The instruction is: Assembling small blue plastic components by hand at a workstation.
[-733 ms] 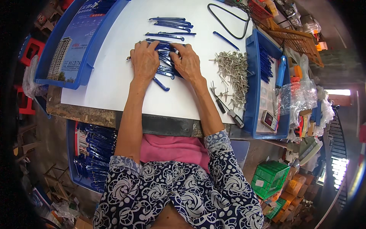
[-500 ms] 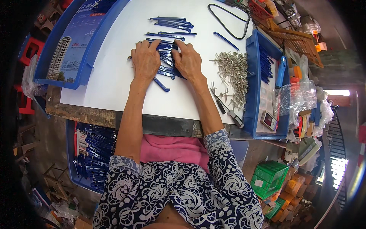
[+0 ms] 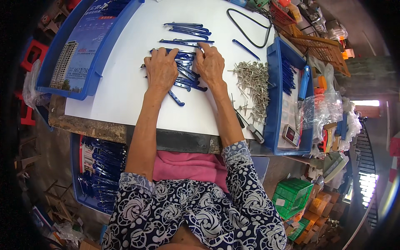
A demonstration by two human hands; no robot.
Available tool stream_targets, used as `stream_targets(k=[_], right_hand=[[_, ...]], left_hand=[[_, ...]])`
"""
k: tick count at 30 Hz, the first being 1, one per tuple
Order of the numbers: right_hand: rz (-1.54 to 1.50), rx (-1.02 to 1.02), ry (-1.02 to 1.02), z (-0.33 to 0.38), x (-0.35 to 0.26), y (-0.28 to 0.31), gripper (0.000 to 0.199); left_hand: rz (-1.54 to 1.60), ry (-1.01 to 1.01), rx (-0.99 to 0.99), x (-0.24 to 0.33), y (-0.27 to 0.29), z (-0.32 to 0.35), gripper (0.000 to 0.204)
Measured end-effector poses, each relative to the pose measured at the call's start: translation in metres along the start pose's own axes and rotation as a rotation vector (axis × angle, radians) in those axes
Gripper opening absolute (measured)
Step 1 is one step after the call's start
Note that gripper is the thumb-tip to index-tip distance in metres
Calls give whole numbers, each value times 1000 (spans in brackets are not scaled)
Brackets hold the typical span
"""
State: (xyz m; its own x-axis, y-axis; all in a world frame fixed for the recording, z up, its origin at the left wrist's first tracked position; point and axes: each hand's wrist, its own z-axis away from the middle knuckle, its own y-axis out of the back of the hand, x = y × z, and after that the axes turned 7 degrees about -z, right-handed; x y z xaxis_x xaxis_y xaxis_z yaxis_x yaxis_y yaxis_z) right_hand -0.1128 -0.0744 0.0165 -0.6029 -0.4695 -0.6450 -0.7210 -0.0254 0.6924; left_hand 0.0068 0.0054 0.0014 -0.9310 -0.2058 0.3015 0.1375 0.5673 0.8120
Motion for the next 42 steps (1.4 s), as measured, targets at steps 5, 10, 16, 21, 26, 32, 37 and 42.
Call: stream_targets(k=[5, 10, 16, 21, 26, 32, 37, 42], right_hand=[[85, 1, -12, -10, 11, -2, 26], [-49, -98, -101, -10, 13, 1, 26], [20, 36, -8, -19, 10, 3, 27], [170, 3, 55, -31, 15, -5, 26], [160, -14, 106, -25, 12, -8, 25], [265, 62, 66, -40, 13, -12, 24], [296, -83, 46, -44, 9, -8, 27], [309, -30, 86, -51, 11, -11, 28]], left_hand=[[4, -14, 21, 3, -1, -2, 15], [0, -7, 31, 2, -3, -2, 14], [20, -3, 19, 2, -3, -2, 13], [41, 3, 26, 4, -3, -2, 11], [39, 12, 6, 3, -2, -1, 11], [43, 14, 25, 4, -3, -2, 11], [2, 47, -125, 3, 0, -3, 26], [18, 47, -103, 2, 0, -2, 27]])
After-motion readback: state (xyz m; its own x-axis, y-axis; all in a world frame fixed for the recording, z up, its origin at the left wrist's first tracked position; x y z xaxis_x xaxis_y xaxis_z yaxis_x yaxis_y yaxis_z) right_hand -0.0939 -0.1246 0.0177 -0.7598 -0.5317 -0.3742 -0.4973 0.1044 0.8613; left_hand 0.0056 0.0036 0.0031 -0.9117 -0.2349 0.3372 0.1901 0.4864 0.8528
